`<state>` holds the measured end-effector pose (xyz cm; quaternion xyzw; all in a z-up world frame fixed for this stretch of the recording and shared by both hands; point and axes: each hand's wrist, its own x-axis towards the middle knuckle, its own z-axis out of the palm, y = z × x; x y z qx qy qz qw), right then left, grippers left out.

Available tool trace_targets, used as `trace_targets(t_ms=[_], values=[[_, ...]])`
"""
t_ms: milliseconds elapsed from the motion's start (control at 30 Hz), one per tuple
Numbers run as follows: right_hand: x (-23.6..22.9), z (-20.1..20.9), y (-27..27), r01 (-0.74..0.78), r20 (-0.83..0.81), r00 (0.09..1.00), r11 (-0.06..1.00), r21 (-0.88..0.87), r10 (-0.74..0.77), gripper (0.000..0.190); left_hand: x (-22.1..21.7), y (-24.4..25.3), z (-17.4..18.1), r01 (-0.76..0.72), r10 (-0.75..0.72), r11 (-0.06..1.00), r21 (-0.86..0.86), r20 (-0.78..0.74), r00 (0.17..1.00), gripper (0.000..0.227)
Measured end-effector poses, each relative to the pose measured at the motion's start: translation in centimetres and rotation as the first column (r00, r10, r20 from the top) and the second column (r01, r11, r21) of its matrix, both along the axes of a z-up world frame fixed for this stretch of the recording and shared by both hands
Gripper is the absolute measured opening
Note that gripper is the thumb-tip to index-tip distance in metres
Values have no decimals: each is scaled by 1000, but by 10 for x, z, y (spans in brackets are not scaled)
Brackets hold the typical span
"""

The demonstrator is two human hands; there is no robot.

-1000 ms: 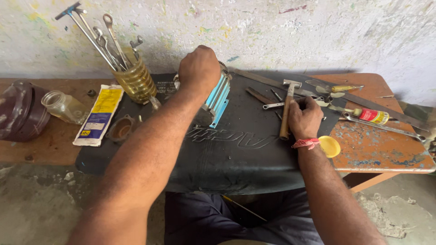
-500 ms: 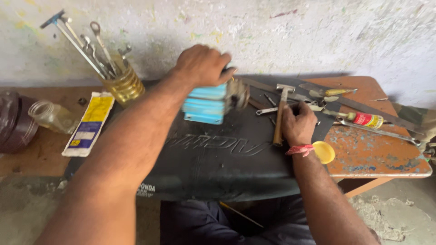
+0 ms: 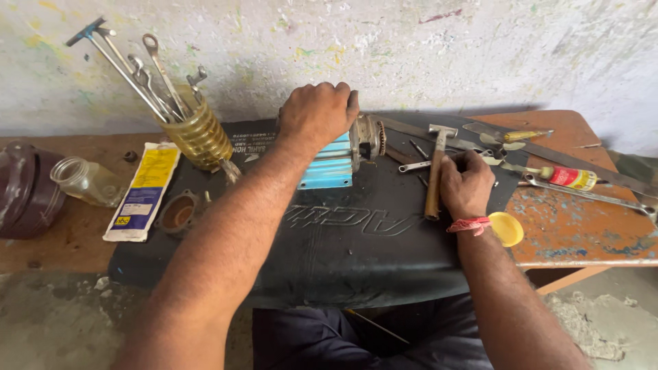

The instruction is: The person uses a hammer to tap a circular metal component onto a blue engine block. They then use a wrench to tighten a bolt on the component. Finally, they use pliers to remove a small metal clip from the engine block.

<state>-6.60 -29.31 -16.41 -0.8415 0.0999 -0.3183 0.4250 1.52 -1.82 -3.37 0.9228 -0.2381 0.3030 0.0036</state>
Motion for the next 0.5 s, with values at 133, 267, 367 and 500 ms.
trace_targets(t_ms=[133, 267, 367, 500], values=[[-11, 17, 11, -62, 173, 983, 998, -25, 66, 23, -9, -3, 8, -31, 30, 1000, -5, -171, 985, 45], [-39, 42, 35, -274, 363, 883, 955, -116, 298, 14, -43, 20, 0, 344, -221, 909, -233, 431, 875, 53], [-55, 60, 54, -394, 350, 820, 890, -229, 453, 9, -80, 49, -29, 275, -138, 652, -707, 246, 959, 25], [-51, 75, 88, -529, 218, 780, 804, -271, 586, 12, -109, 71, -76, 92, -20, 505, -858, 94, 995, 15]])
